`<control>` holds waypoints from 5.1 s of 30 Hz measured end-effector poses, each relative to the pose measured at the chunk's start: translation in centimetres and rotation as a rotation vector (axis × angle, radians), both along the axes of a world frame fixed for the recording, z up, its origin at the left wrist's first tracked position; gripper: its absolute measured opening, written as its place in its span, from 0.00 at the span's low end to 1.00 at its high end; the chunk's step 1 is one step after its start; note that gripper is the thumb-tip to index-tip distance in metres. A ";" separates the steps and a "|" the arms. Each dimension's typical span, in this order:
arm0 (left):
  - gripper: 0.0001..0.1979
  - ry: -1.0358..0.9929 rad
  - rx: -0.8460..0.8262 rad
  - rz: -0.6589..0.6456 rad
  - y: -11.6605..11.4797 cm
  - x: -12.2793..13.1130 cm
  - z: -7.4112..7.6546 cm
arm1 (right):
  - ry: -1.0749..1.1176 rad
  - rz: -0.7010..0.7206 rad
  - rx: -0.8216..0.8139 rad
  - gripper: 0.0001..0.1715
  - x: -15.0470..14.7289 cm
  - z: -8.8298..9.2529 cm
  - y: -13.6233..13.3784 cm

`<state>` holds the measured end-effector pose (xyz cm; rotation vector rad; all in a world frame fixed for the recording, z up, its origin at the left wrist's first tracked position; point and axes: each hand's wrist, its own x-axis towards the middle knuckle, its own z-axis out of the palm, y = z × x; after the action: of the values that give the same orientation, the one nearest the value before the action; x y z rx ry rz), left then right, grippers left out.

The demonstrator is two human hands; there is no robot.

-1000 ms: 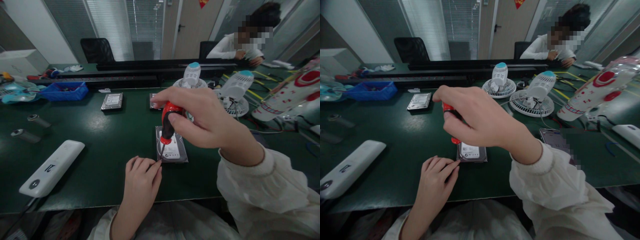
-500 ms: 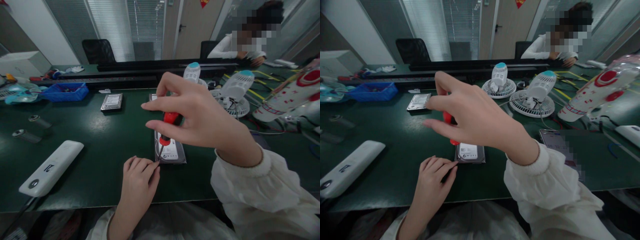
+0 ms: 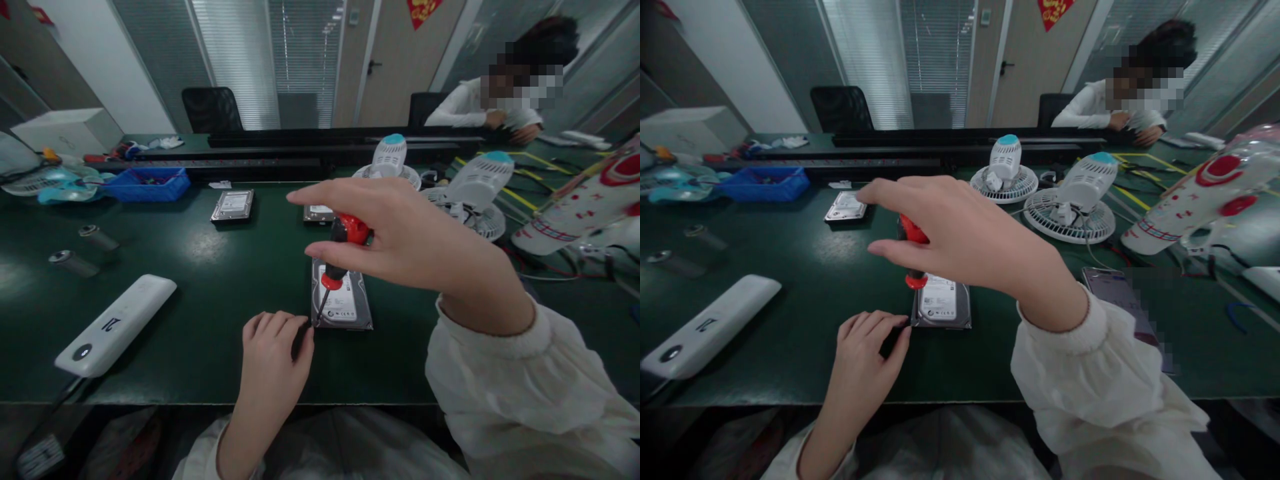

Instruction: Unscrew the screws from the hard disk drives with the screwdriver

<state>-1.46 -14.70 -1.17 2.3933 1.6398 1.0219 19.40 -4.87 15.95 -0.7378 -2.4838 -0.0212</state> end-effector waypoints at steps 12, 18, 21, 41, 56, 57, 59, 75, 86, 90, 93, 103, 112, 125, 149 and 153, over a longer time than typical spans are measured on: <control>0.08 0.092 0.001 -0.019 0.1 -0.2 -0.4 | -0.031 -0.043 -0.120 0.24 -0.4 0.5 -0.7; 0.09 0.092 -0.007 -0.029 0.2 -0.2 -0.5 | -0.005 0.118 -0.141 0.25 0.4 0.7 -0.6; 0.09 0.085 -0.007 -0.033 0.2 -0.2 -0.5 | -0.015 0.108 -0.134 0.18 0.2 0.8 -0.5; 0.09 0.087 0.006 -0.034 0.4 -0.2 -0.4 | -0.058 0.121 -0.055 0.26 0.0 0.8 -0.9; 0.11 0.100 -0.016 -0.025 0.4 -0.2 -0.2 | 0.011 0.172 -0.122 0.17 -0.6 1.0 -1.2; 0.11 0.101 -0.015 -0.025 0.4 -0.2 -0.2 | 0.011 0.125 -0.112 0.18 -0.7 0.9 -1.2; 0.11 0.100 -0.015 -0.024 0.4 -0.2 -0.2 | 0.004 0.065 -0.111 0.17 -0.7 0.9 -1.1; 0.10 0.104 0.001 -0.032 0.4 -0.2 -0.3 | 0.016 0.155 -0.128 0.12 -0.5 0.9 -1.2; 0.10 0.102 -0.010 -0.031 0.4 -0.2 -0.4 | 0.043 0.170 -0.149 0.27 -0.3 0.8 -0.8; 0.10 0.098 -0.018 -0.034 0.4 -0.3 -0.4 | 0.044 0.156 -0.140 0.28 -0.1 0.8 -0.8; 0.10 0.097 -0.024 -0.032 0.4 -0.3 -0.3 | 0.025 0.186 -0.170 0.33 0.1 0.9 -0.8; 0.11 0.099 -0.018 -0.021 0.4 -0.2 -0.4 | 0.053 0.167 -0.133 0.23 -0.5 0.4 -0.6; 0.10 0.100 -0.003 -0.034 0.4 -0.3 -0.5 | 0.024 0.033 -0.119 0.23 -0.7 0.2 -0.9; 0.09 0.114 -0.003 -0.041 0.4 -0.3 -0.5 | 0.024 0.053 -0.099 0.18 -0.2 0.8 -1.3; 0.10 0.098 0.018 -0.044 0.4 -0.3 -0.6 | -0.005 0.131 -0.083 0.24 -0.4 0.1 -1.0; 0.10 0.087 0.019 -0.046 0.4 -0.3 -0.5 | 0.012 0.098 -0.084 0.22 -0.5 0.1 -1.2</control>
<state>-1.73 -14.32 -1.70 2.5089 1.6008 0.9435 18.88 -6.05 16.07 -0.6471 -2.5190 0.1246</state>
